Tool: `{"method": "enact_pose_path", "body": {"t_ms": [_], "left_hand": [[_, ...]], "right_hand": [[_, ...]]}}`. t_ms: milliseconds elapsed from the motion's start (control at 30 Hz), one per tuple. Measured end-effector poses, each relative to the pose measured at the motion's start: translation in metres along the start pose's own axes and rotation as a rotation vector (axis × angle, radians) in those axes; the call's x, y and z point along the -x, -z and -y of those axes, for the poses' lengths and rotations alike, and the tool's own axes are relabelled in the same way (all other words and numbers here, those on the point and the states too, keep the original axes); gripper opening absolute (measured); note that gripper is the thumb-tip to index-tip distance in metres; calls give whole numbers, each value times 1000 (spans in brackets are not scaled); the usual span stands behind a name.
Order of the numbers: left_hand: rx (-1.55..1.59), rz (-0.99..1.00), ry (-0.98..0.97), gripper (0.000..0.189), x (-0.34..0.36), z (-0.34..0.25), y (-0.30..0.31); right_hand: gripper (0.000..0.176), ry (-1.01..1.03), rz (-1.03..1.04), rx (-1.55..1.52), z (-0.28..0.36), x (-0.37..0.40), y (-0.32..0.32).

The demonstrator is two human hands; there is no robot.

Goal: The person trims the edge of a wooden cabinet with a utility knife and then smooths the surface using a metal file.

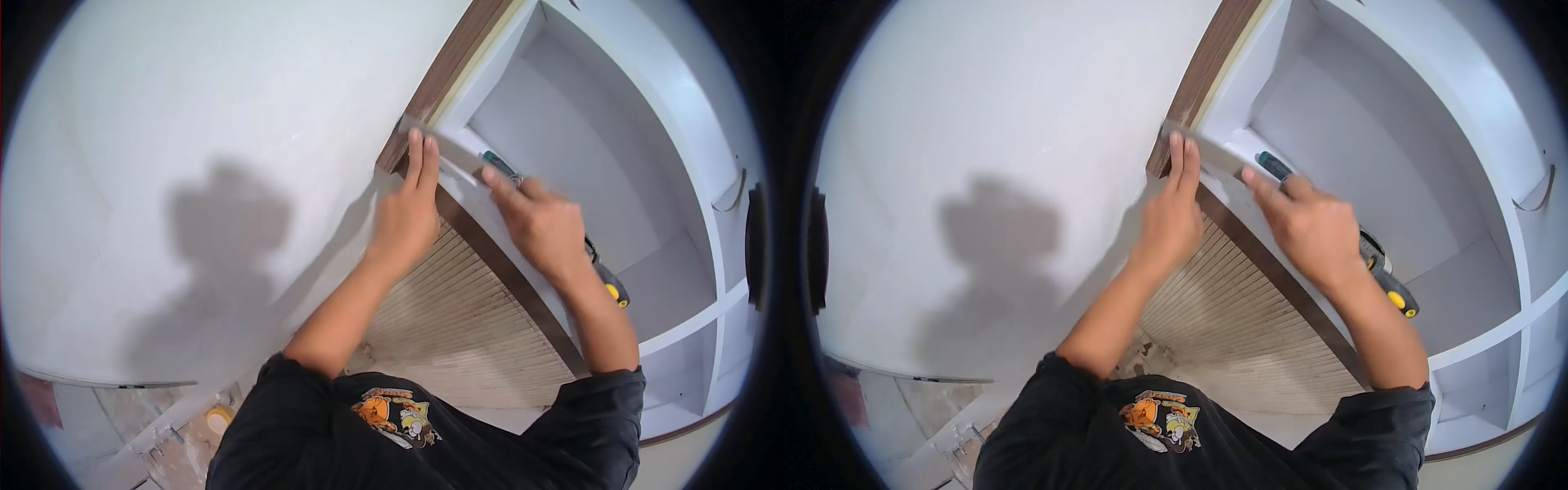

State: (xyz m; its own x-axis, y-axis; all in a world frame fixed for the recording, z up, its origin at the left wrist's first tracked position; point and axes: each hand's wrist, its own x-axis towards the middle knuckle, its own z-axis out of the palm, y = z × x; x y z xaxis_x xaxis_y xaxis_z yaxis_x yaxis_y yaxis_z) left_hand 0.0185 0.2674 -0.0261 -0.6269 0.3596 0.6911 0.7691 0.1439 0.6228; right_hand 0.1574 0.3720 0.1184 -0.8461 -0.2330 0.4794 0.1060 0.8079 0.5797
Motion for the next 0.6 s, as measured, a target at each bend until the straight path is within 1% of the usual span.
{"method": "enact_pose_path", "body": {"t_ms": [67, 167, 300, 333, 367, 467, 567, 600], "left_hand": [[38, 3, 0, 84, 15, 6, -8], [10, -22, 65, 89, -5, -6, 1], [27, 30, 74, 87, 6, -3, -1], [26, 39, 75, 86, 17, 1, -8], [16, 44, 77, 86, 20, 7, -13], [-36, 25, 123, 85, -1, -9, 4], [7, -38, 37, 90, 9, 5, -8], [17, -12, 40, 90, 14, 8, -12]], "right_hand": [[43, 73, -85, -69, -4, 10, -14], [37, -31, 52, 53, 0, -9, 6], [35, 26, 42, 59, 2, 1, 2], [35, 89, -18, 28, 1, 4, -2], [36, 80, 6, 45, -3, -3, -3], [39, 28, 98, 79, -5, -14, 5], [39, 53, 76, 51, -3, -4, 2], [39, 102, 62, 52, -1, 2, -2]]}}
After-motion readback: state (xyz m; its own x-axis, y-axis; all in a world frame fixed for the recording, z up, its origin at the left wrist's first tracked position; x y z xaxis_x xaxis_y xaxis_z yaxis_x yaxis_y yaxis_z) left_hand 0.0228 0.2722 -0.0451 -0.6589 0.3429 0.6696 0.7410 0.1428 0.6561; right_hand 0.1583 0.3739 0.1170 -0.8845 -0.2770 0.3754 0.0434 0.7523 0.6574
